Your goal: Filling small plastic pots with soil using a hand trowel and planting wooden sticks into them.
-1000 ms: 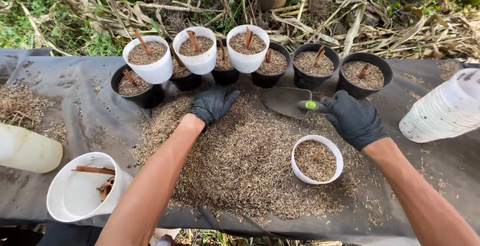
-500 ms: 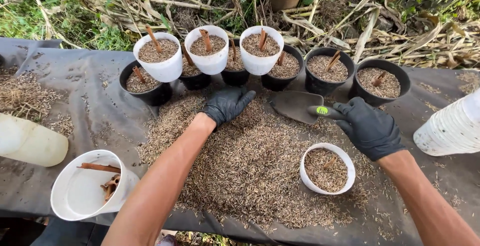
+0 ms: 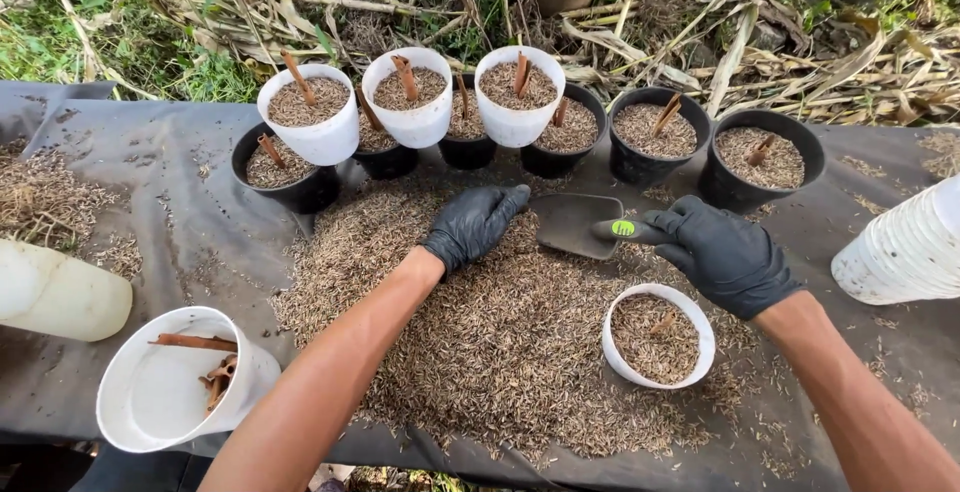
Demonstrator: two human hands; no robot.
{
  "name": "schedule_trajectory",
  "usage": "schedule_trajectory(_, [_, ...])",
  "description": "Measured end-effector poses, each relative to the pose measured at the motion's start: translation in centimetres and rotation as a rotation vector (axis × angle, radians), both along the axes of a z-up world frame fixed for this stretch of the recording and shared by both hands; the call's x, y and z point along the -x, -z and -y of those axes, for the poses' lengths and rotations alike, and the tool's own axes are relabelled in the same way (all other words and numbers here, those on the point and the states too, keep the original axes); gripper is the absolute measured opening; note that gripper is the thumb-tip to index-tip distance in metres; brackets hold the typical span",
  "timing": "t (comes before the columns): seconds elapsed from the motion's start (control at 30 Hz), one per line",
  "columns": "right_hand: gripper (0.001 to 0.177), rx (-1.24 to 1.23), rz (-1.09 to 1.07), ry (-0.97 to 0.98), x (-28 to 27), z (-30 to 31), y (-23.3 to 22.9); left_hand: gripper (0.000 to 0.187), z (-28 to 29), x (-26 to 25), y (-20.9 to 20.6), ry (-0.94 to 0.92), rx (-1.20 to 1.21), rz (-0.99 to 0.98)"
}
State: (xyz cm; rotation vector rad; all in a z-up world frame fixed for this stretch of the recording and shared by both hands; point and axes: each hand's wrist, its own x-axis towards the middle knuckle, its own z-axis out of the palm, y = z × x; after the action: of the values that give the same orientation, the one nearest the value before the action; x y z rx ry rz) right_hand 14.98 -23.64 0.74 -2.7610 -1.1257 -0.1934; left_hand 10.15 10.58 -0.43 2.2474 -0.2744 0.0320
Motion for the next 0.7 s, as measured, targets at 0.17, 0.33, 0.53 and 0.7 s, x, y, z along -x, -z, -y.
schedule_trajectory(0.17, [0.042, 0.076, -0.020, -0.059, 1.0, -0.6, -1.4, 0.076, 0.8, 1.4, -1.3, -0.079, 0.220, -0.071])
schedule_trajectory(0.33, [0.032, -0.051, -0.088, -0.069, 1.5, -1.3, -2.6, 0.050, 2.5, 2.7, -2.3, -0.112, 0.438, 0.100])
schedule_trajectory(0.53, [0.036, -0.095, -0.112, -0.022, 2.7, -0.6, -5.0, 0.043, 1.6, 2.8, -1.9, -0.246, 0.384, 0.353])
schedule_trajectory(0.7, [0.044, -0.112, -0.017, -0.001, 2.3, 1.9, -5.4, 0.040, 1.3, 3.3, -2.0, -0.196, 0.345, 0.351])
